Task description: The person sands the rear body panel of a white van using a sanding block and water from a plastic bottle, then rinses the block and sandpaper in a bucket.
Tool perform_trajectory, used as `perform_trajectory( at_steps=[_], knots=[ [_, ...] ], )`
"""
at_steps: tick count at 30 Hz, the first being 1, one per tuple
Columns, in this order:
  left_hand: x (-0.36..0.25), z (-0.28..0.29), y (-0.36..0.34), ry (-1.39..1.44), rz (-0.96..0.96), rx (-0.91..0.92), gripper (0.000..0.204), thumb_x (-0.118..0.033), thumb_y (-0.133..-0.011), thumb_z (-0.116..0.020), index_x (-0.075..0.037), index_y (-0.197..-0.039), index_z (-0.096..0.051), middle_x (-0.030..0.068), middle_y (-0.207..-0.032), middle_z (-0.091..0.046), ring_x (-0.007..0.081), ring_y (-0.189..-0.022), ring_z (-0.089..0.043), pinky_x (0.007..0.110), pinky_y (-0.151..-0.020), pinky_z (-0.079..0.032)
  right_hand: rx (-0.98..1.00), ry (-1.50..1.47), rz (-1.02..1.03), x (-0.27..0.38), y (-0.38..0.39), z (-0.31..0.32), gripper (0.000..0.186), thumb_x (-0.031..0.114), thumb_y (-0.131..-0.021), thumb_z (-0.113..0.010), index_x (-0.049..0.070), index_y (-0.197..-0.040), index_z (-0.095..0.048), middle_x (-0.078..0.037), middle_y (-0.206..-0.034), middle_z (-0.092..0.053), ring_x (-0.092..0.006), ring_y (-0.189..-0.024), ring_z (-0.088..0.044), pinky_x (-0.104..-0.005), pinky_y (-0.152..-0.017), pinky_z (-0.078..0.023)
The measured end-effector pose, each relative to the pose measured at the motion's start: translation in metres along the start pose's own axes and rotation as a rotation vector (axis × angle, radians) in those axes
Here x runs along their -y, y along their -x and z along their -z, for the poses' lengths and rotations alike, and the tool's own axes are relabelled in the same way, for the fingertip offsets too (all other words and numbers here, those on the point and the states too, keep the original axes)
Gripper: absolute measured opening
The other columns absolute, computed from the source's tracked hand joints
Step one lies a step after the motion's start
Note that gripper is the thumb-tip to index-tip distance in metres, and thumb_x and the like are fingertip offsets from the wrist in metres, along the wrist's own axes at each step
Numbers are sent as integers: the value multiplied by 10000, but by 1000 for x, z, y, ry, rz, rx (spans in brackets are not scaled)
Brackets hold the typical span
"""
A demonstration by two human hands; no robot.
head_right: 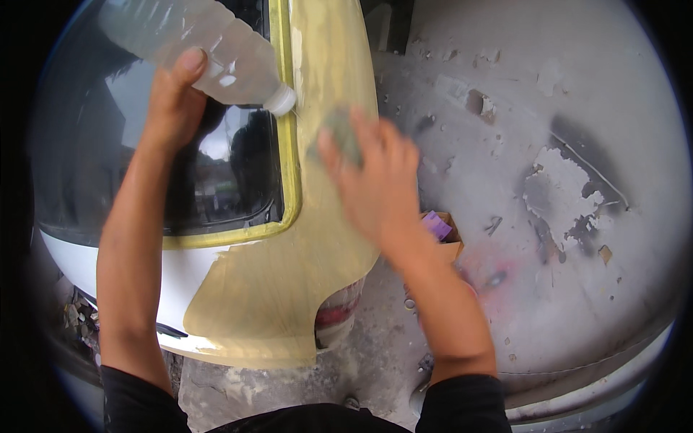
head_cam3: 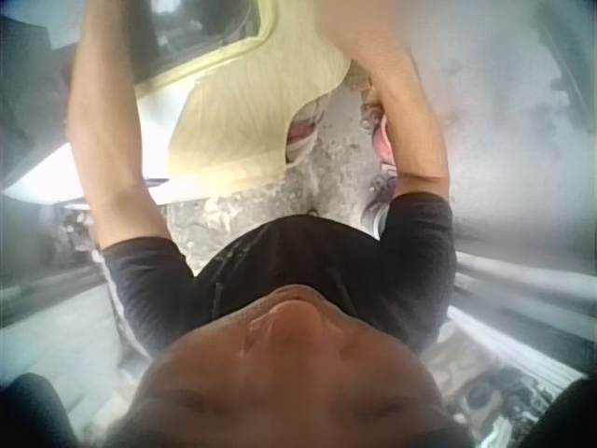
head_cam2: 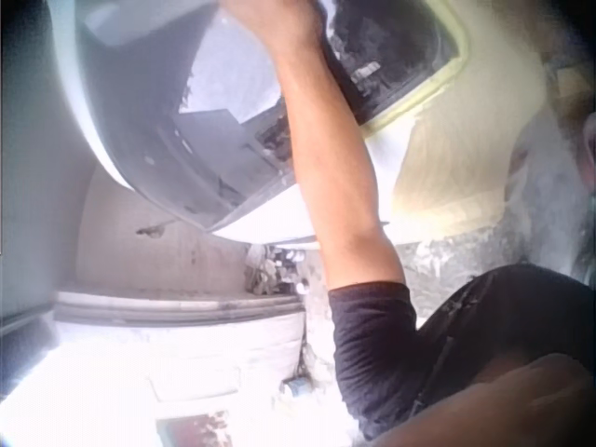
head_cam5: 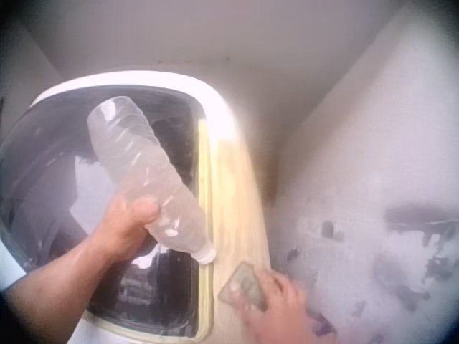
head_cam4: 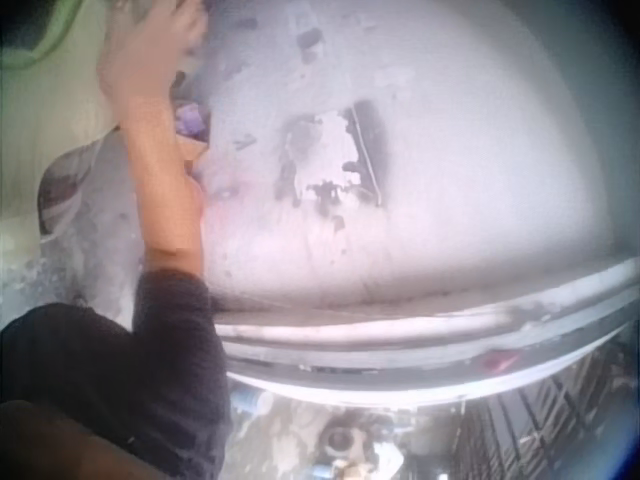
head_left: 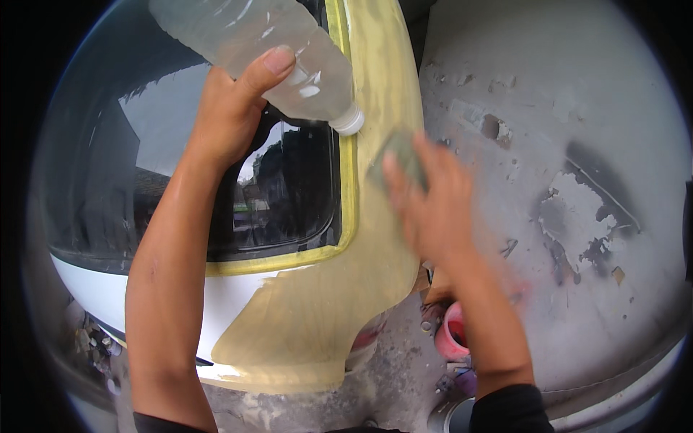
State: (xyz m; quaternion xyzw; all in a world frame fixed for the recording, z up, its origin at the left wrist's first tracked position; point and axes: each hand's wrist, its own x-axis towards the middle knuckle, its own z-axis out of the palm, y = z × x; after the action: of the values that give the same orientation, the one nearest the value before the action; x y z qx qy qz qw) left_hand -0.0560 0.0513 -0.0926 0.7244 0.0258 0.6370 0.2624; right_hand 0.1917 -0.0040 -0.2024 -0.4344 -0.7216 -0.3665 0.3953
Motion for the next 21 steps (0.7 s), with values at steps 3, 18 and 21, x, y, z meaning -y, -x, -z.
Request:
perform_trajectory(
  at_steps=[3,18,21],
  knots=[
    [0,-4,0,5,-10,3,549,-391,-836,-678,8,-1194,-558,93,-1084,-618,190,-999,-587,326,-886,-452,-6,42,39,13,33,6,492,160,-845,-624,216,-1326,-534,-176,-1345,-472,-372,-1172,-463,-497,-930,-367],
    [6,-2,2,2,-24,-62,522,-385,-845,-671,6,-1177,-572,79,-1064,-626,172,-975,-585,315,-867,-451,-112,43,-117,30,-7,-5,557,242,-849,-650,182,-1376,-479,-289,-1326,-397,-442,-1069,-449,-526,-849,-379],
    [5,-2,-1,-7,-33,-6,513,-379,-844,-671,7,-1169,-577,77,-1056,-628,171,-970,-587,317,-869,-452,-187,-12,-166,29,-14,-10,563,245,-859,-644,176,-1389,-467,-296,-1312,-399,-445,-1075,-445,-528,-857,-371]
  ],
)
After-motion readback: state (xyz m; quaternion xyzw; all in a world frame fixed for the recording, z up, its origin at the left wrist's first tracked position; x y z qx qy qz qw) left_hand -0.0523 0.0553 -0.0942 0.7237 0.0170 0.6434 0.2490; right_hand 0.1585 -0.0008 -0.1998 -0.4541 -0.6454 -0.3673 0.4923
